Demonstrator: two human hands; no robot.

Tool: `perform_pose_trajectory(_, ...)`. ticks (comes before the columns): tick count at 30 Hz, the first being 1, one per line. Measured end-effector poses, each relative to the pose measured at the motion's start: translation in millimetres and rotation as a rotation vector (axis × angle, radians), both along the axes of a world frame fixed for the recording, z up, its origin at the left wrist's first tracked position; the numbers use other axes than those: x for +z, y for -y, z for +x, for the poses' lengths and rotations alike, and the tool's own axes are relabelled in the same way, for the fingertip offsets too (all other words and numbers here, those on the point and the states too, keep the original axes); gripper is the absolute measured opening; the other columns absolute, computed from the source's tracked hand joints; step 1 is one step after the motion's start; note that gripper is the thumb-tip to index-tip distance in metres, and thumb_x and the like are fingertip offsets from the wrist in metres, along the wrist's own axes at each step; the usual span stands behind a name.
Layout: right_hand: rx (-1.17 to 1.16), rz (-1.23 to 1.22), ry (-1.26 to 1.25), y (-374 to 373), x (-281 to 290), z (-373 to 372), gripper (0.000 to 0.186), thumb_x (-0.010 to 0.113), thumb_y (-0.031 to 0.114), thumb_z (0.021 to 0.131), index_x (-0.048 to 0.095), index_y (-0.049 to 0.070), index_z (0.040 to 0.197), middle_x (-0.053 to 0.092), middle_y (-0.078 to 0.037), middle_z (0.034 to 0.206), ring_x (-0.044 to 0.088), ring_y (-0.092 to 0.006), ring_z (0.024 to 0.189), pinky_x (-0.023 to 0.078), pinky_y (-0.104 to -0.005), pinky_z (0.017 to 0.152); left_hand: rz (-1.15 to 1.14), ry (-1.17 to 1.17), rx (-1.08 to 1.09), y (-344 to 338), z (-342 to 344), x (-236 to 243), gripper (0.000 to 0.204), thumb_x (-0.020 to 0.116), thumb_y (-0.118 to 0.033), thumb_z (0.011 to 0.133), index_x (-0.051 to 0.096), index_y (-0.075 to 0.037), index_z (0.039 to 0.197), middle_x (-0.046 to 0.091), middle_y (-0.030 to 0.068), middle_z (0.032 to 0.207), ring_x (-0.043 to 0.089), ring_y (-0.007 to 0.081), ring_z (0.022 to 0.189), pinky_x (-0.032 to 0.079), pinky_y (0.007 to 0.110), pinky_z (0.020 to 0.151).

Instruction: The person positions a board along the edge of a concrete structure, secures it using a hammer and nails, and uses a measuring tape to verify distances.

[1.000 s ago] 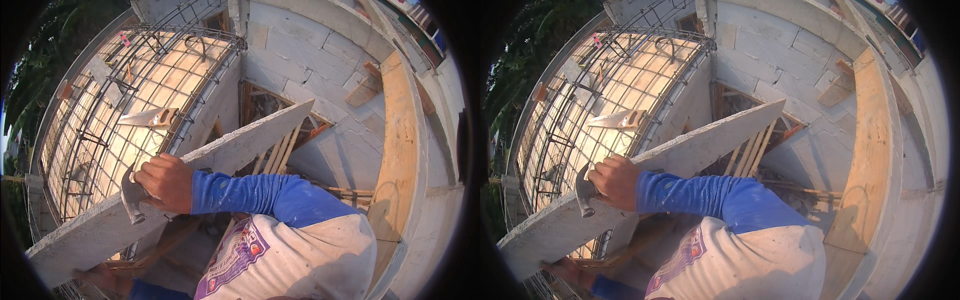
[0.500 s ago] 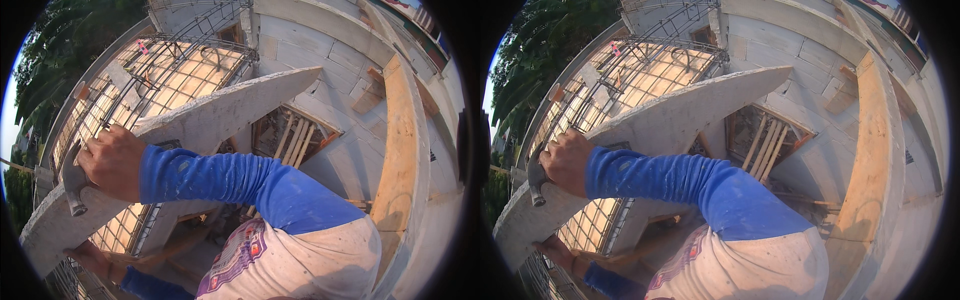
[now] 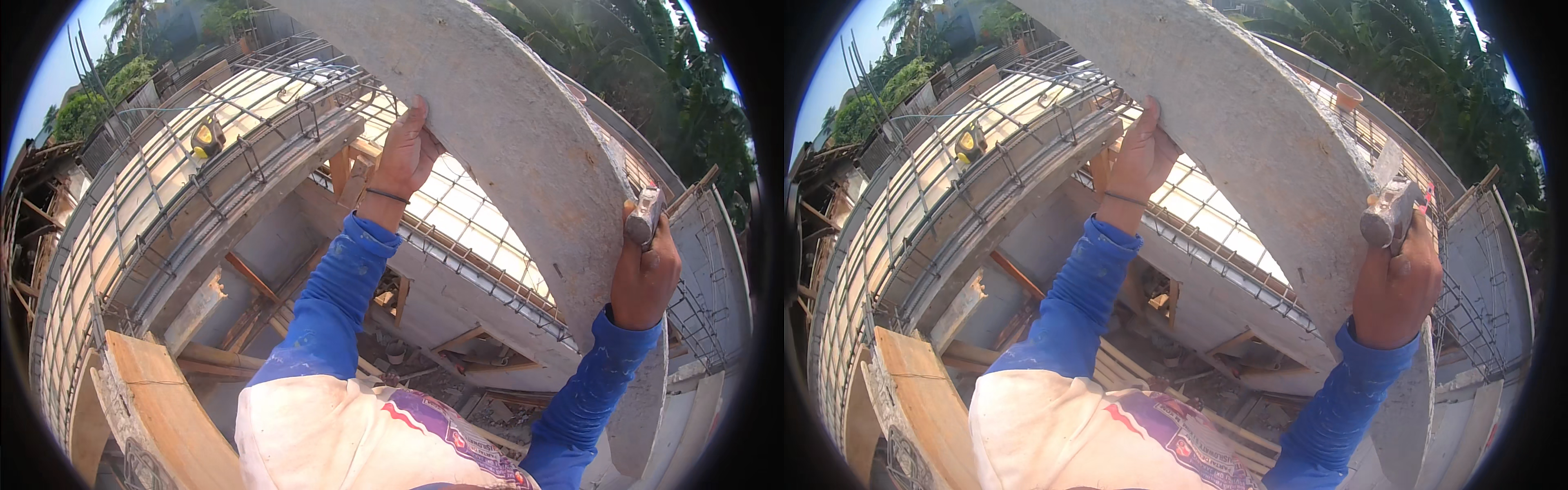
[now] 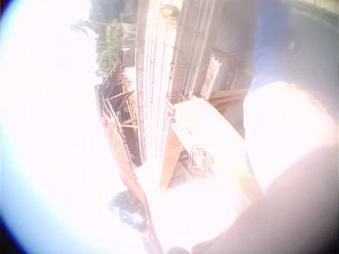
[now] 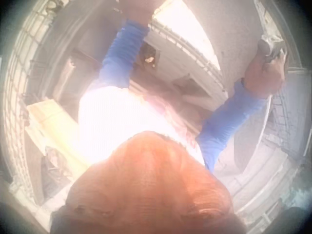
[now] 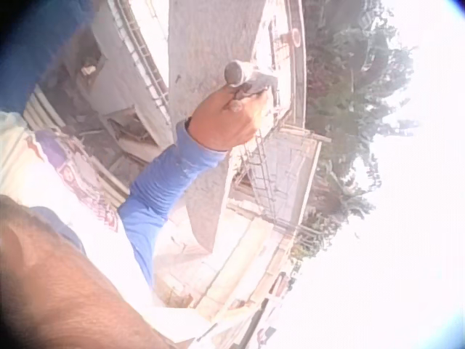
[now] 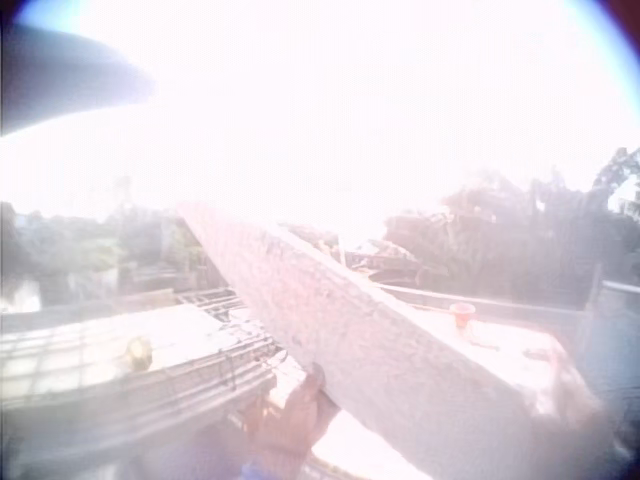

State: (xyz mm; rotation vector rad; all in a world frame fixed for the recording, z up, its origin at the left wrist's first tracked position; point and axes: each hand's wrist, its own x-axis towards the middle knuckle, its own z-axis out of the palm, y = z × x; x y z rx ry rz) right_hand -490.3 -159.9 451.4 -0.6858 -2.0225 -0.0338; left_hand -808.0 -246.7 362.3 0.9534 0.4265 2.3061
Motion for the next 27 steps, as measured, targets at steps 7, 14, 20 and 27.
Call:
perform_pose_trajectory(7,-0.041,0.042,0.102,0.4,8.4,-21.7,0.041,0.060,0.008,0.082,0.060,-0.016,0.115,0.068,-0.031,0.099,0.069,-0.0415,0.092,0.052,-0.0405,0.084,-0.021,0.011,0.016,4.1,-20.2,-18.7,0.051,0.048,-0.041,0.102,0.045,0.000,0.134,0.057,0.0116,0.131,0.057,0.0254,0.121,0.049,0.043,0.103)
perform_pose_trajectory(14,0.112,-0.041,0.170,12.8,3.2,-50.3,0.034,0.062,0.020,0.094,0.065,-0.008,0.113,0.069,-0.024,0.089,0.069,-0.0362,0.079,0.052,-0.0391,0.071,-0.057,0.024,0.127,20.2,-30.1,-47.0,0.054,0.047,-0.042,0.102,0.043,-0.001,0.137,0.054,0.0123,0.135,0.053,0.0254,0.125,0.046,0.044,0.105)
perform_pose_trajectory(20,0.101,-0.062,0.186,19.9,-5.3,-66.1,0.032,0.064,0.025,0.094,0.068,-0.002,0.110,0.069,-0.021,0.082,0.070,-0.0308,0.073,0.052,-0.0368,0.067,-0.056,0.036,0.140,32.5,-43.9,-57.7,0.050,0.047,-0.037,0.103,0.041,-0.003,0.139,0.050,0.0109,0.141,0.048,0.0270,0.131,0.043,0.046,0.108)
perform_pose_trajectory(27,0.095,0.029,0.158,32.7,0.9,-88.2,0.036,0.065,0.029,0.092,0.067,-0.003,0.109,0.069,-0.022,0.085,0.068,-0.0374,0.076,0.052,-0.0438,0.067,-0.022,0.092,0.143,45.9,-63.1,-54.9,0.052,0.047,-0.037,0.103,0.038,-0.006,0.144,0.045,0.0094,0.148,0.043,0.0265,0.136,0.033,0.044,0.116)
